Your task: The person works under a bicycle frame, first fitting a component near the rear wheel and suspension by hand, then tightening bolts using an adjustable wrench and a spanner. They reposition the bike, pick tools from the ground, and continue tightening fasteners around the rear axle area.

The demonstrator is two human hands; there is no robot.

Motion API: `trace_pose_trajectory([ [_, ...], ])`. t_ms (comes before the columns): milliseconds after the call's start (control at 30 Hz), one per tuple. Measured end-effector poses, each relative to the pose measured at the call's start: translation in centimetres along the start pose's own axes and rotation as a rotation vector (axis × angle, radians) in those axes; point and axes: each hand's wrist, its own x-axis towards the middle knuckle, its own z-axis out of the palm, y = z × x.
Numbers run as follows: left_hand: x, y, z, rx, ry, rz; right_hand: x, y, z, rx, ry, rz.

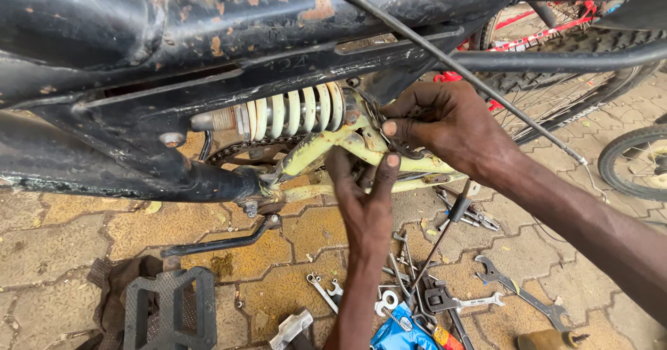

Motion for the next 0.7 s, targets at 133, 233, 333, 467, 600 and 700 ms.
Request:
trace_pose_trajectory([
  [133,-0.11,-0.27,0.25,0.023,0.108,-0.039,-0.02,0.12,0.19,0.061,-0.011,-0.092],
  [233,-0.08,-0.05,0.25,0.097,0.071,0.122,-0.10,0.10,0.18,0.091,-0.015,-0.116],
  [333,-0.14,0.32,0.13,0.188,0.062,0.073,-0.27,0.07,0.12,0.016,-0.015,-0.056],
  [467,-0.55,0.40,0.69,0.180,0.184,0.143,-0.24,0.17,0.11,0.068,-0.029,-0.078],
  [600,-0.03,0.40,0.41,0.171,0.039,0.109,-0.15,0.54,0.24,0.082,-0.024,-0.150],
  [700,-0.12,0.61,0.22,0.074,0.080,-0.016,-0.12,0.76,0.35,0.015,-0.010,-0.113],
])
